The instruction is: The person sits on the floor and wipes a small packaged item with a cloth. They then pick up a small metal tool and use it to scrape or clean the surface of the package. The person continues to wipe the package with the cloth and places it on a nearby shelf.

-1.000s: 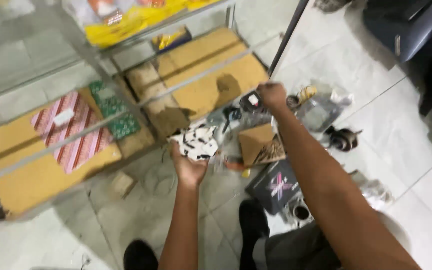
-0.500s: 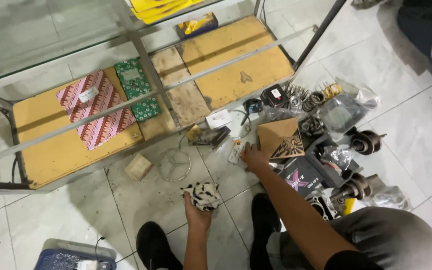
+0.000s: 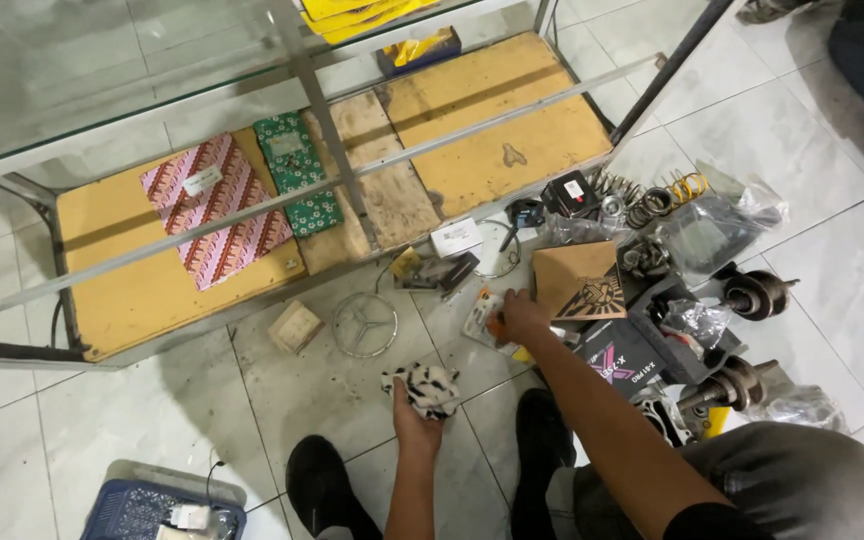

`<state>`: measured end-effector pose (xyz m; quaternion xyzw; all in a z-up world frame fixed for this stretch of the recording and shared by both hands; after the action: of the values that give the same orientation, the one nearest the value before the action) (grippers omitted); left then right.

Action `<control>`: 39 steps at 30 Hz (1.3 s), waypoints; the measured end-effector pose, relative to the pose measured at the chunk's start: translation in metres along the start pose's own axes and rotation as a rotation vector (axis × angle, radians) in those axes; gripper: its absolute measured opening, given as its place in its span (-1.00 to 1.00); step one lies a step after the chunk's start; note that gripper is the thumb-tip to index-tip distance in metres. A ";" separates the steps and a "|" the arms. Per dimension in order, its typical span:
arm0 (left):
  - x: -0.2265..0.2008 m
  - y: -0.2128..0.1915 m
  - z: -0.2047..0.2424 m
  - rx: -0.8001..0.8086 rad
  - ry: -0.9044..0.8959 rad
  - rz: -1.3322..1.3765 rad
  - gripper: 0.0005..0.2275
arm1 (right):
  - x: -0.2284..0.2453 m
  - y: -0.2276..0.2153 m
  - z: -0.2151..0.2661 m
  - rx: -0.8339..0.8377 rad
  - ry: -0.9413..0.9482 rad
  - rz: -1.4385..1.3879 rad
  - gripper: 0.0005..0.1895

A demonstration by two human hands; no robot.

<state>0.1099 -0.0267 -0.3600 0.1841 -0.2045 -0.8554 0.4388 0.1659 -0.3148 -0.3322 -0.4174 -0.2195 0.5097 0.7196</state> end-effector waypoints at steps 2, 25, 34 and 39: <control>-0.001 -0.008 -0.026 0.128 0.127 -0.009 -0.51 | -0.004 -0.004 -0.003 -0.068 -0.095 -0.021 -0.05; -0.065 0.220 0.382 0.766 1.635 -1.099 -0.47 | 0.028 -0.258 0.286 -0.119 -0.887 -0.976 -0.61; -0.028 0.164 0.445 1.010 1.690 -1.495 -0.38 | 0.007 -0.247 0.366 -0.255 -0.726 -1.508 -0.67; -0.050 0.186 0.448 1.051 1.598 -1.549 -0.33 | 0.019 -0.226 0.355 -0.172 -0.762 -1.372 -0.68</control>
<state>0.0411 0.0005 0.1218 0.8830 -0.0347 -0.3507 -0.3101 0.0341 -0.1929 0.0492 -0.0397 -0.6980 0.0408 0.7138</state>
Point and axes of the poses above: each hand's wrist, its own z-axis away from the middle knuckle, its own y-axis out of the palm, x = y × z, the point moved 5 cm from there along -z, towards the middle knuckle, and after that the axes turned 12 degrees about z, right-handed, at the moved point
